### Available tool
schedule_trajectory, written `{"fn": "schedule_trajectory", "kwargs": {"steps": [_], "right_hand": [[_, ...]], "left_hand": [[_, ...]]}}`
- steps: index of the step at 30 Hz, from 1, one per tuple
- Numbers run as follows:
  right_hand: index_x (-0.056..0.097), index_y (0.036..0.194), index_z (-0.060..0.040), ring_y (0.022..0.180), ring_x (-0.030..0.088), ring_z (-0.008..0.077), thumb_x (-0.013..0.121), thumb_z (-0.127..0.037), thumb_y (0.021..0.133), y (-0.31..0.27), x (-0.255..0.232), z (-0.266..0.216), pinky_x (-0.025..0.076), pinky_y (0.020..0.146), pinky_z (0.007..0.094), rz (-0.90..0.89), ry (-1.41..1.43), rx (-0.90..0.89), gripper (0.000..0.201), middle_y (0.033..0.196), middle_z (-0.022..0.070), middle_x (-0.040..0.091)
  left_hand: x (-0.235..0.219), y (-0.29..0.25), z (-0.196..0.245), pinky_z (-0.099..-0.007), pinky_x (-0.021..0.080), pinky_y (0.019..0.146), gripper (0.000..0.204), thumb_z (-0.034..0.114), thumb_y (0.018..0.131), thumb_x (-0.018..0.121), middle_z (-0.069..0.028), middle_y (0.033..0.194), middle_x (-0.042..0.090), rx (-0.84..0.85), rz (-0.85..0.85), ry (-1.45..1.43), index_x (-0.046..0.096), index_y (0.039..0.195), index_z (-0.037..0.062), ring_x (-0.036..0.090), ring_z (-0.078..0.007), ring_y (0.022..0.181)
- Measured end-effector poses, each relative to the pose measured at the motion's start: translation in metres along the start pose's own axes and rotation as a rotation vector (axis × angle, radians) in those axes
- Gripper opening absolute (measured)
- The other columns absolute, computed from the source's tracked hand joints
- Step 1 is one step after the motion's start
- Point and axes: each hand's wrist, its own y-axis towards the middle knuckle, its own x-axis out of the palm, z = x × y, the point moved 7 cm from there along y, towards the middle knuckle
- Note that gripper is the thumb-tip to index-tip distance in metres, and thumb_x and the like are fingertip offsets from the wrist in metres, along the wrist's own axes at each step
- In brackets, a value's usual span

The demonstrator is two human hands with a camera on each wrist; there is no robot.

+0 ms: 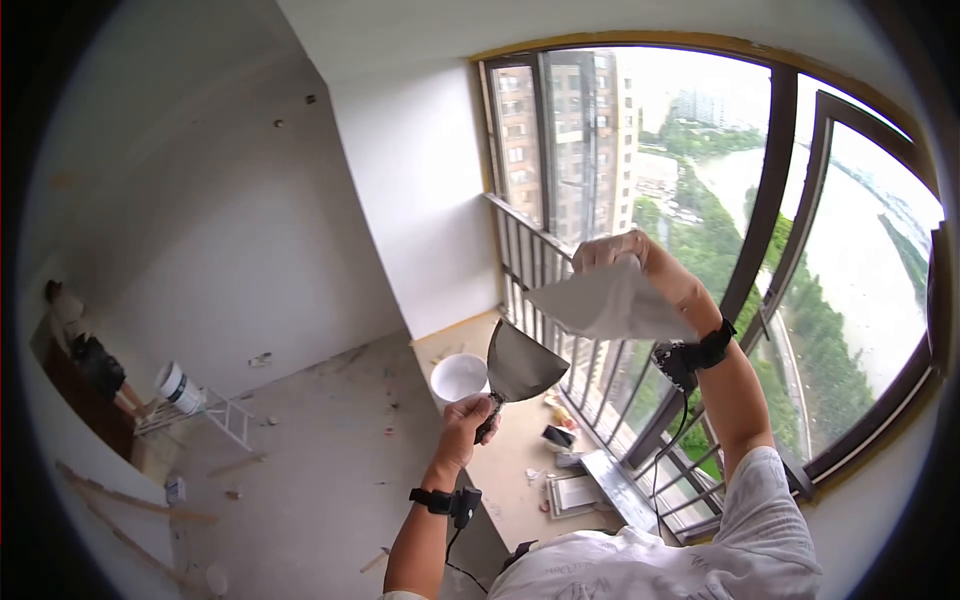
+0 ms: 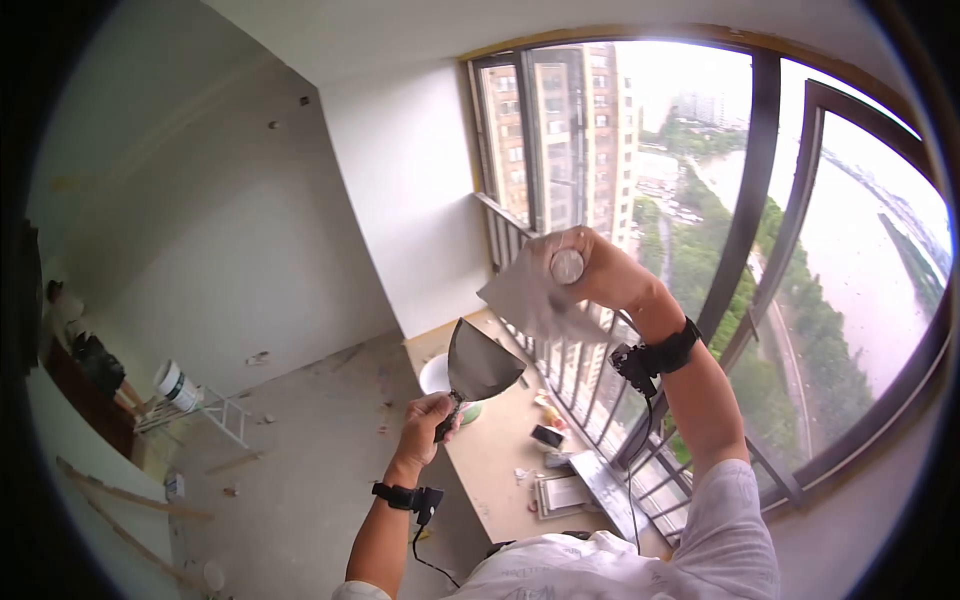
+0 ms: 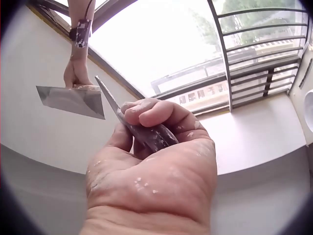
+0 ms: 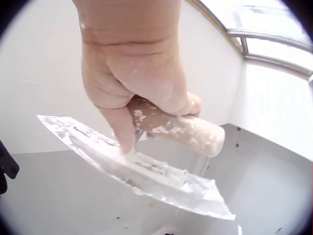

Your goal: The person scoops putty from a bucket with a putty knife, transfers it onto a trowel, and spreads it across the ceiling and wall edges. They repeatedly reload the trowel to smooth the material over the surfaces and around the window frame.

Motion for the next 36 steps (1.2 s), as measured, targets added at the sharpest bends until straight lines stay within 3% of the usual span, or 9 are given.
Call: {"fn": "schedule_trajectory", "kwargs": {"steps": [2,20,21,26,28,31,33,35,36], "right_hand": [[0.067,0.081,-0.0044,0.085,0.064,0.0179,0.077,0.003,0.07,-0.015,0.031,-0.025,0.049,0.081,0.0328,-0.521,-0.248,-0.246,0.017,0.085,0.0036,0.069],[0.061,0.081,-0.0053,0.073,0.063,0.0148,0.075,-0.006,0.074,-0.117,-0.116,0.117,0.049,0.067,0.0342,-0.423,-0.923,0.456,0.016,0.081,0.0063,0.068],[0.063,0.084,-0.0067,0.072,0.061,0.014,0.071,-0.004,0.073,-0.126,-0.119,0.138,0.048,0.066,0.0339,-0.559,-1.362,0.155,0.014,0.079,0.0073,0.067],[0.063,0.087,-0.004,0.07,0.062,0.0182,0.066,0.002,0.072,-0.139,-0.142,0.088,0.048,0.064,0.0288,0.163,-0.372,0.268,0.016,0.076,0.0065,0.064],[0.062,0.108,-0.0022,0.089,0.063,0.0174,0.066,-0.003,0.085,-0.141,-0.146,0.069,0.053,0.078,0.0315,0.404,0.514,-0.025,0.023,0.102,0.0058,0.065],[0.06,0.115,-0.0009,0.098,0.061,0.0154,0.064,-0.006,0.089,-0.145,-0.141,0.049,0.051,0.087,0.0315,0.159,0.585,-0.076,0.027,0.111,0.0076,0.064],[0.06,0.116,-0.0007,0.101,0.059,0.0135,0.063,-0.009,0.091,-0.155,-0.146,0.028,0.048,0.091,0.0311,0.209,-0.522,-0.212,0.027,0.112,0.0089,0.064],[0.063,0.107,-0.0007,0.097,0.058,0.0128,0.062,-0.005,0.089,-0.157,-0.127,0.026,0.048,0.087,0.0315,0.205,0.173,-0.025,0.018,0.104,0.0064,0.064],[0.062,0.097,-0.001,0.092,0.058,0.0123,0.065,-0.004,0.087,-0.147,-0.127,0.038,0.048,0.082,0.0308,0.082,-0.145,-0.089,0.011,0.095,0.0042,0.064]], "left_hand": [[0.018,0.007,-0.009,-0.0206,0.037,0.044,0.03,0.029,0.096,0.06,-0.0049,0.068,0.059,-0.02,-0.022,-0.002,0.063,0.094,-0.0009,0.048,-0.0076,0.05],[0.125,0.013,-0.046,-0.0213,0.035,0.044,0.03,0.028,0.093,0.064,-0.0063,0.066,0.058,-0.044,-0.183,-0.267,0.062,0.087,-0.001,0.047,-0.0092,0.049],[0.124,0.017,-0.041,-0.0215,0.036,0.043,0.028,0.027,0.091,0.066,-0.0088,0.068,0.058,-0.013,-0.193,-0.32,0.06,0.088,0.0004,0.05,-0.0114,0.051],[0.111,0.032,-0.019,-0.0208,0.034,0.045,0.032,0.029,0.093,0.063,-0.0052,0.064,0.057,0.054,-0.173,-0.094,0.065,0.093,-0.0037,0.045,-0.0081,0.048],[0.112,0.035,-0.035,-0.0207,0.034,0.045,0.033,0.029,0.093,0.063,-0.0054,0.064,0.057,-0.02,-0.167,-0.052,0.065,0.092,-0.0035,0.045,-0.0086,0.048],[0.119,0.041,-0.054,-0.0218,0.035,0.046,0.031,0.028,0.093,0.063,-0.006,0.067,0.058,-0.091,-0.182,-0.075,0.064,0.089,-0.0019,0.047,-0.0097,0.049],[0.112,0.051,-0.076,-0.0234,0.038,0.046,0.024,0.022,0.093,0.06,-0.0068,0.069,0.06,-0.18,-0.12,-0.009,0.063,0.086,-0.0009,0.052,-0.0114,0.051],[0.113,0.065,-0.09,-0.0253,0.039,0.042,0.024,0.021,0.092,0.061,-0.0085,0.069,0.061,-0.238,-0.104,-0.009,0.063,0.086,-0.0024,0.053,-0.0128,0.05],[0.124,0.069,-0.084,-0.0259,0.038,0.041,0.025,0.021,0.09,0.065,-0.0098,0.068,0.061,-0.213,-0.165,-0.04,0.064,0.087,-0.0031,0.052,-0.0138,0.048]]}}
